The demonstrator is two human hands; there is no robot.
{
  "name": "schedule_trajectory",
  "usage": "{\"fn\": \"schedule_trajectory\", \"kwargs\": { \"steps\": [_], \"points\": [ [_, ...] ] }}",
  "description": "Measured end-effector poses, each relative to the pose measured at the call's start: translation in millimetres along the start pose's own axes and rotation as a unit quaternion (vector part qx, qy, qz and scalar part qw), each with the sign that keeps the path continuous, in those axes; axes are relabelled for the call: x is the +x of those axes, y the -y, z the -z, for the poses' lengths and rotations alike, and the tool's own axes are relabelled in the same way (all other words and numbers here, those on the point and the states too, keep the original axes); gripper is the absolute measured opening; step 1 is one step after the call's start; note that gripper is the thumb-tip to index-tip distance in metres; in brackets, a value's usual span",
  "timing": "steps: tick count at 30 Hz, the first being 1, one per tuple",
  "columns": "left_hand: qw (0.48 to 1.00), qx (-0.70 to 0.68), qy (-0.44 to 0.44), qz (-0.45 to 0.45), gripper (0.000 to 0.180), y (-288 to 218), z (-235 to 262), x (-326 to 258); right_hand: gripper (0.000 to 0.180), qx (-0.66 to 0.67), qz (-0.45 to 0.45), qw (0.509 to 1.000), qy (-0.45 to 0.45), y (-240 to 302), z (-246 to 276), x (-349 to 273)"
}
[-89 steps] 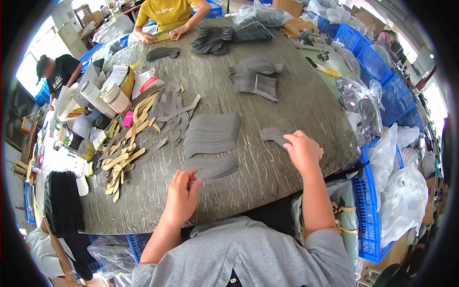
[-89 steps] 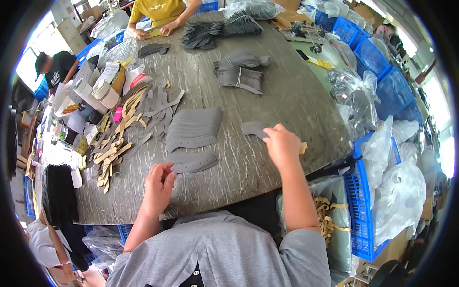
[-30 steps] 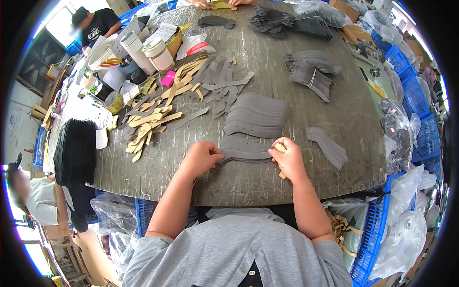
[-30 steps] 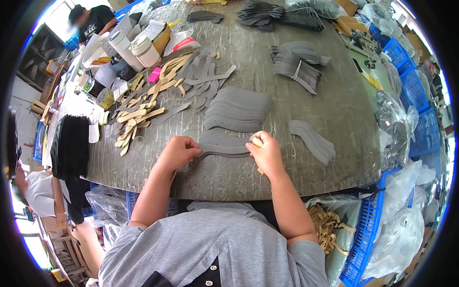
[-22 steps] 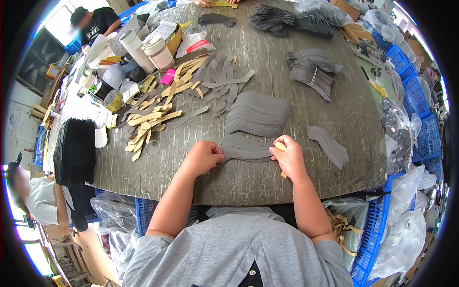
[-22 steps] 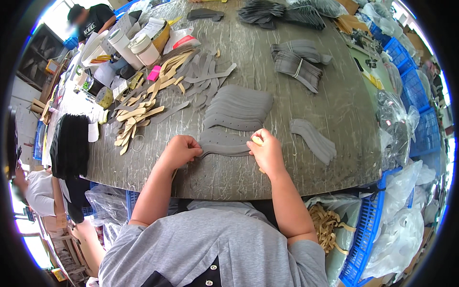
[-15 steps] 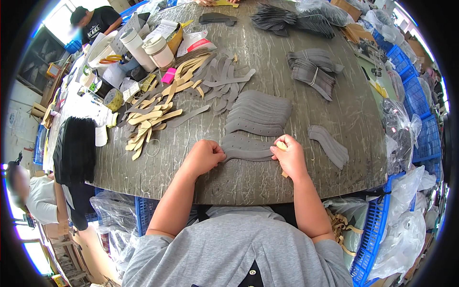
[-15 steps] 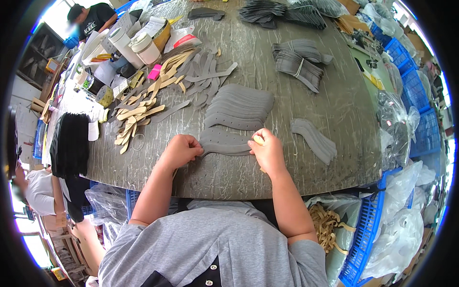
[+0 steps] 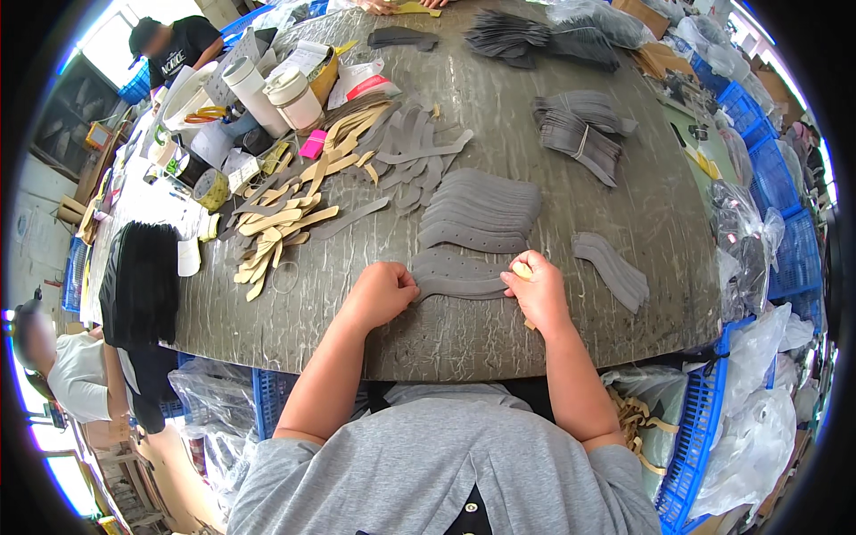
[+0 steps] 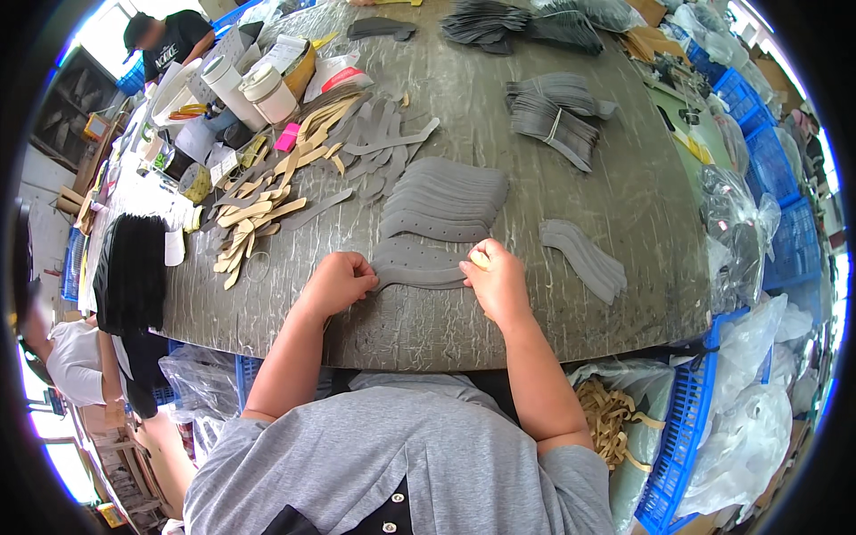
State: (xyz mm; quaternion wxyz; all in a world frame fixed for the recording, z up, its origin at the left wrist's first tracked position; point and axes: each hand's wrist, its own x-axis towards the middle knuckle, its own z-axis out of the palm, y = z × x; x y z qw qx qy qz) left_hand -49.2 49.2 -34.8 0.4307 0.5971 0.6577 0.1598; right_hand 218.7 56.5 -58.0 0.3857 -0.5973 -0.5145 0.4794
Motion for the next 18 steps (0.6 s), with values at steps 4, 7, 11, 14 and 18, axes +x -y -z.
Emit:
{"fn": "schedule_trajectory", "kwargs": {
  "steps": [4, 7, 11, 14, 18],
  "points": [
    [1.000, 0.003, 0.001, 0.010, 0.011, -3.7, 1.3, -1.8, 0.014, -0.013, 0.006, 1.000, -0.014, 0.8, -3.6, 0.3],
    [1.000, 0.007, 0.002, -0.001, 0.011, 0.8, 0.2, 0.0, 0.014, -0.030, 0.004, 0.999, -0.019, 3.4, -4.3, 0.4],
    [1.000, 0.007, 0.004, -0.001, 0.011, 0.0, 0.4, -0.2, 0.014, -0.040, 0.000, 0.999, -0.023, 2.7, -5.2, 1.0],
    [1.000, 0.011, 0.002, -0.005, 0.010, 3.0, 0.0, 0.5, 0.015, -0.087, 0.001, 0.996, -0.019, 8.3, -6.3, -0.3],
    [0.999, 0.021, -0.014, -0.027, 0.011, 6.9, -1.8, 1.4, 0.018, -0.284, 0.191, 0.937, -0.072, 0.8, -12.1, -0.7]
  ]
}}
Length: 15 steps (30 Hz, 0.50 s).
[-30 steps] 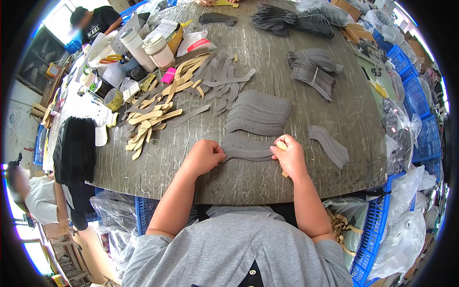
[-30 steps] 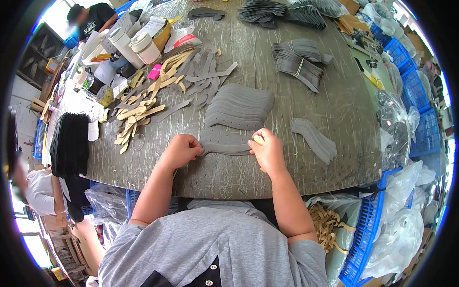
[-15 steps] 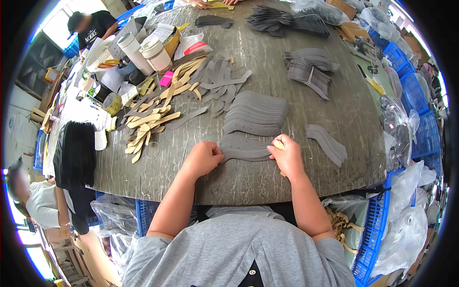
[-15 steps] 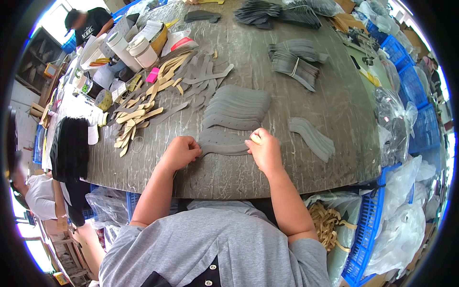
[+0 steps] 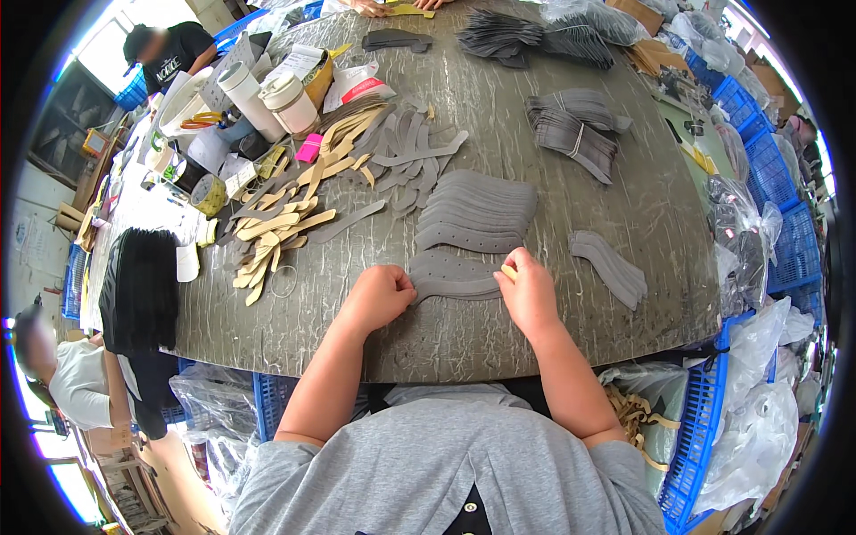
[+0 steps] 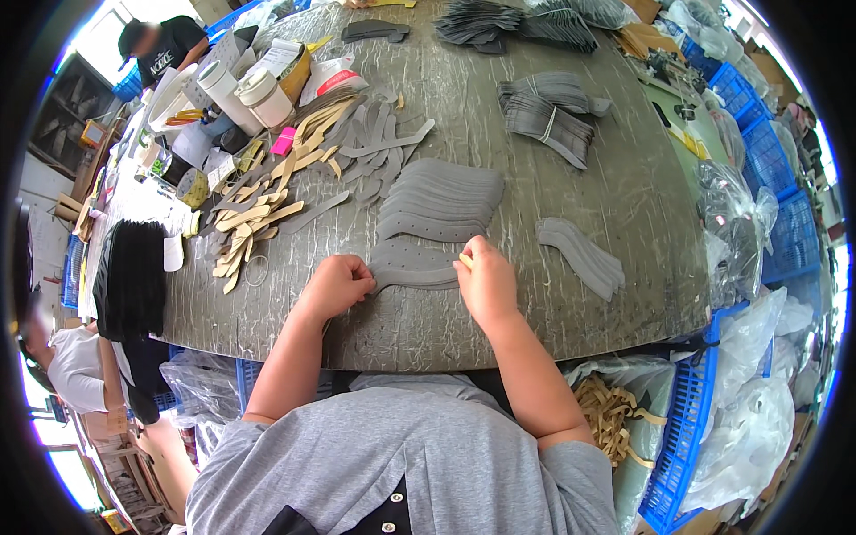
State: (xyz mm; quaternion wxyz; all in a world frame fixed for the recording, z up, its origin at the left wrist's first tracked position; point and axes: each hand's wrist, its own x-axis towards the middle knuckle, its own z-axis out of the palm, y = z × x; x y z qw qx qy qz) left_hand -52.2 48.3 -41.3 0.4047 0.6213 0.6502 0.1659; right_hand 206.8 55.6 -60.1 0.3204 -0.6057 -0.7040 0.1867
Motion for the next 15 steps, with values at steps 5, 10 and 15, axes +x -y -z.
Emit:
{"fn": "schedule_trajectory", "kwargs": {
  "steps": [5, 10, 15],
  "points": [
    [0.999, 0.038, -0.019, -0.014, 0.015, -8.1, -1.3, -3.2, 0.012, -0.085, 0.071, 0.994, -0.009, 10.9, -1.5, -11.7],
    [0.996, 0.080, -0.028, -0.029, 0.017, -9.2, -3.9, -3.6, 0.040, -0.139, 0.173, 0.971, 0.087, 27.9, -12.7, -40.6],
    [0.993, 0.113, -0.014, -0.015, 0.018, -12.5, -2.1, -4.4, 0.040, -0.150, 0.164, 0.972, 0.078, 22.6, -10.1, -45.4]
  ]
}}
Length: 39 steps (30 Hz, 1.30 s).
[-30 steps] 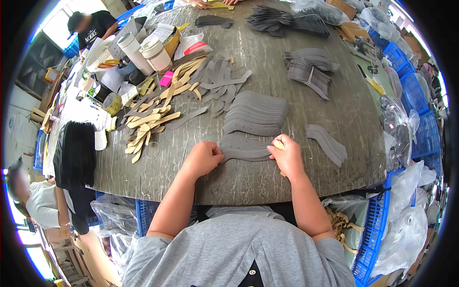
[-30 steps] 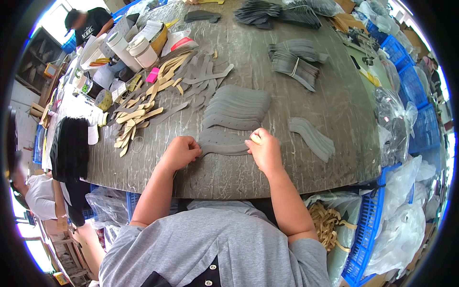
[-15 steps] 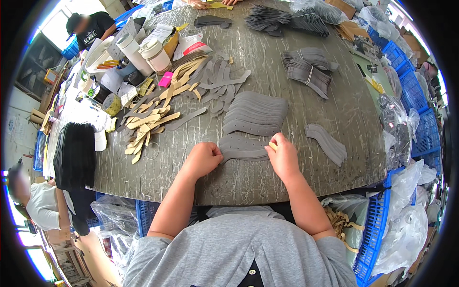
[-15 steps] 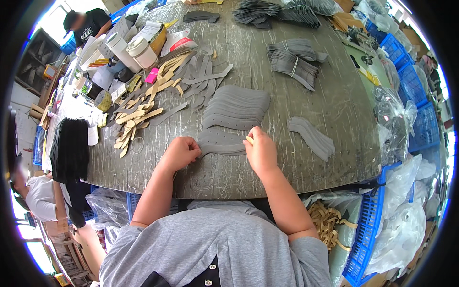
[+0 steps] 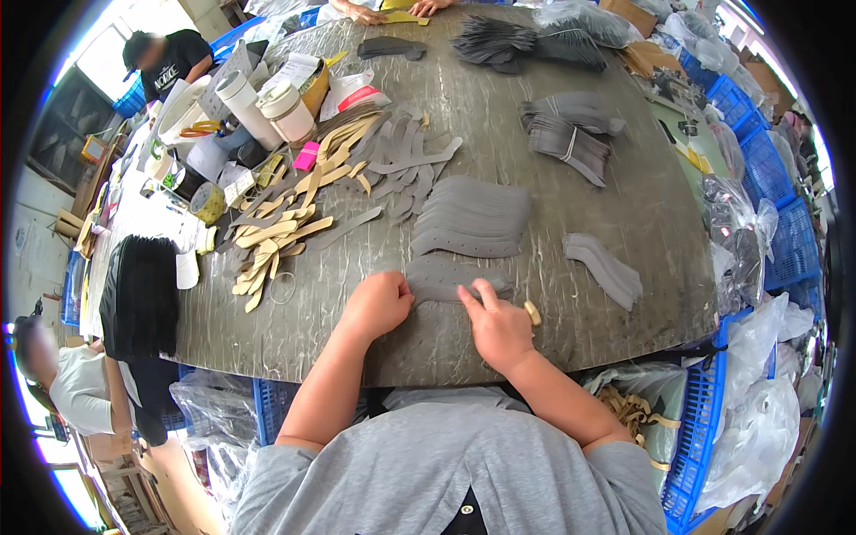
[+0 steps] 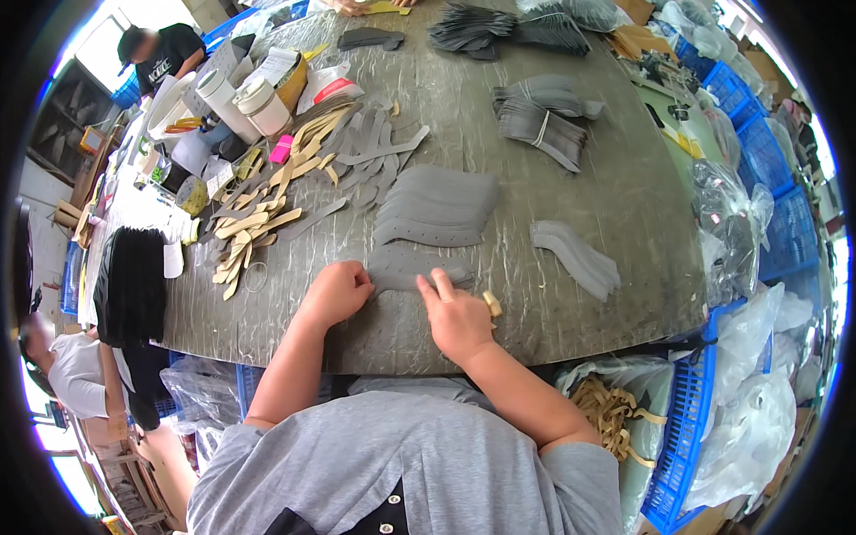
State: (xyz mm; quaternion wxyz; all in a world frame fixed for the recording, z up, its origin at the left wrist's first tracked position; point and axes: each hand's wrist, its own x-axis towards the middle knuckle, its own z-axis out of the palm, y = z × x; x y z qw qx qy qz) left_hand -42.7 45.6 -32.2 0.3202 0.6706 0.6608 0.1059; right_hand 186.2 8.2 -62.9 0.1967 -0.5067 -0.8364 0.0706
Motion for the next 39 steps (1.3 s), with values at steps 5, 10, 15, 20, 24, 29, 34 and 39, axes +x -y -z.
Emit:
{"fn": "schedule_trajectory", "kwargs": {
  "steps": [5, 10, 15, 20, 24, 29, 34, 39],
  "points": [
    [1.000, -0.011, -0.001, 0.016, 0.016, -6.9, 0.8, -6.3, 0.035, -0.012, -0.049, 0.998, -0.034, -15.3, 7.6, -15.7],
    [0.969, -0.013, -0.185, -0.164, 0.007, -13.8, -7.4, -25.2, 0.030, 0.104, -0.039, 0.991, -0.073, 5.6, 37.6, -3.6],
    [0.977, -0.158, -0.068, -0.130, 0.014, -50.1, 6.3, -46.1, 0.030, 0.137, -0.016, 0.984, -0.112, 10.1, 38.3, 3.7],
    [0.961, -0.167, -0.171, -0.141, 0.031, -37.0, 1.2, -42.7, 0.024, 0.013, -0.133, 0.979, -0.154, -38.0, 86.7, -10.4],
    [0.971, -0.101, -0.147, -0.160, 0.037, -51.6, 16.3, -53.3, 0.021, -0.064, -0.240, 0.949, -0.196, -90.2, 99.6, -24.9],
    [0.925, -0.016, -0.158, -0.344, 0.066, -77.0, -0.2, -51.8, 0.019, 0.259, -0.080, 0.956, -0.110, -5.0, 81.8, -8.3],
    [0.899, 0.015, -0.141, -0.415, 0.095, -83.7, -10.1, -52.5, 0.015, 0.555, -0.084, 0.826, 0.052, 29.3, 67.8, 6.0],
    [0.888, 0.004, -0.117, -0.444, 0.097, -74.5, -8.3, -54.2, 0.013, 0.643, -0.157, 0.730, 0.171, 24.3, 67.8, 9.1]
  ]
}}
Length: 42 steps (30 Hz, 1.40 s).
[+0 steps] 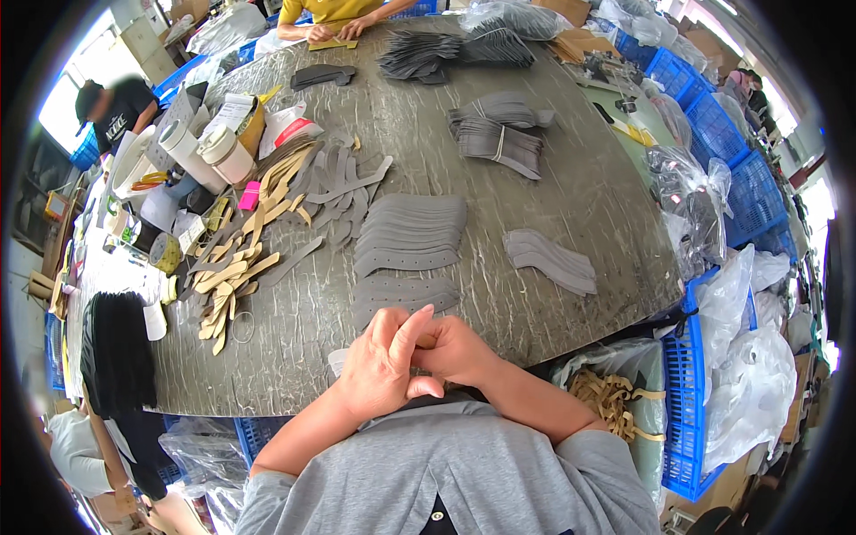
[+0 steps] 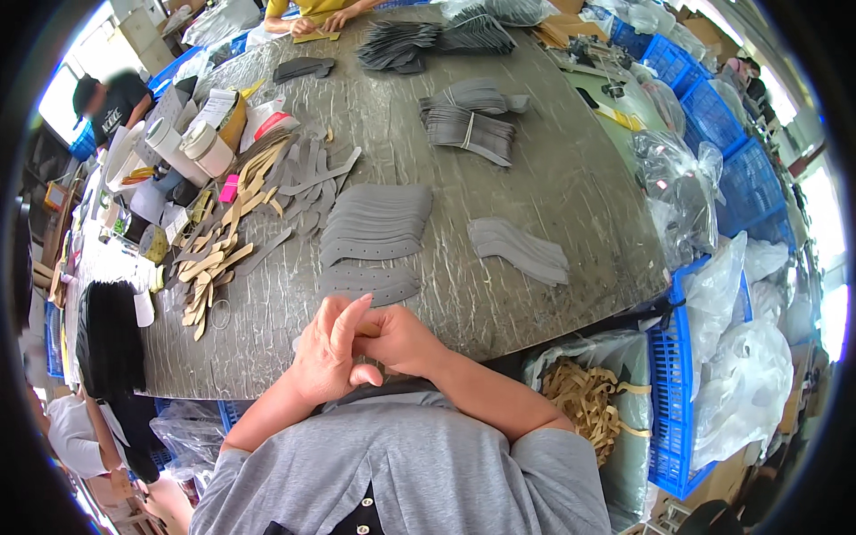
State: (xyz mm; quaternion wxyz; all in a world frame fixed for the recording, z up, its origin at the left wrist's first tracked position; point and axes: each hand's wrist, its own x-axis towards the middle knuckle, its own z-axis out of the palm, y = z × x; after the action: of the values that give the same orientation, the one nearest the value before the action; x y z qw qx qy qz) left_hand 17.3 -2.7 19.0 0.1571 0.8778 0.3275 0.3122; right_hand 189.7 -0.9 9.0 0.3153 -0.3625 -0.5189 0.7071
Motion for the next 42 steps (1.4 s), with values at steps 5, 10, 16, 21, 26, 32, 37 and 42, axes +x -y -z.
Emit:
{"fn": "schedule_trajectory", "kwargs": {
  "steps": [5, 10, 16, 21, 26, 32, 37, 42],
  "points": [
    [0.999, -0.039, 0.024, 0.009, 0.097, -0.8, -0.3, -0.1, 0.012, 0.087, -0.054, 0.994, 0.027, -5.8, 3.6, 1.3],
    [0.970, -0.220, -0.057, 0.086, 0.062, 15.3, -4.3, -3.1, 0.007, 0.197, -0.019, 0.980, 0.014, -19.4, -5.1, 5.7],
    [0.973, -0.170, 0.003, 0.157, 0.026, 19.1, 28.5, 13.2, 0.015, 0.301, 0.038, 0.953, -0.009, -19.4, 4.4, 8.0],
    [0.999, -0.048, 0.007, 0.001, 0.022, 11.6, 35.3, 19.5, 0.025, 0.232, -0.002, 0.973, 0.003, -16.7, 6.4, 7.2],
    [0.991, -0.043, -0.076, 0.106, 0.010, 27.4, 41.4, -5.5, 0.015, 0.477, 0.132, 0.859, -0.129, -18.2, 56.1, 9.0],
    [0.855, -0.201, -0.104, 0.466, 0.006, 53.6, 55.5, -35.8, 0.012, 0.003, 0.243, 0.835, -0.493, 9.4, 120.7, -18.7],
    [0.834, -0.256, -0.059, 0.484, 0.007, 64.0, 43.3, -29.9, 0.014, -0.269, 0.059, 0.923, -0.268, -3.8, 83.9, -14.3],
    [0.835, -0.272, -0.021, 0.478, 0.009, 71.0, 29.8, -25.6, 0.010, -0.018, 0.012, 0.981, -0.192, -28.4, 66.4, 8.2]
  ]
}}
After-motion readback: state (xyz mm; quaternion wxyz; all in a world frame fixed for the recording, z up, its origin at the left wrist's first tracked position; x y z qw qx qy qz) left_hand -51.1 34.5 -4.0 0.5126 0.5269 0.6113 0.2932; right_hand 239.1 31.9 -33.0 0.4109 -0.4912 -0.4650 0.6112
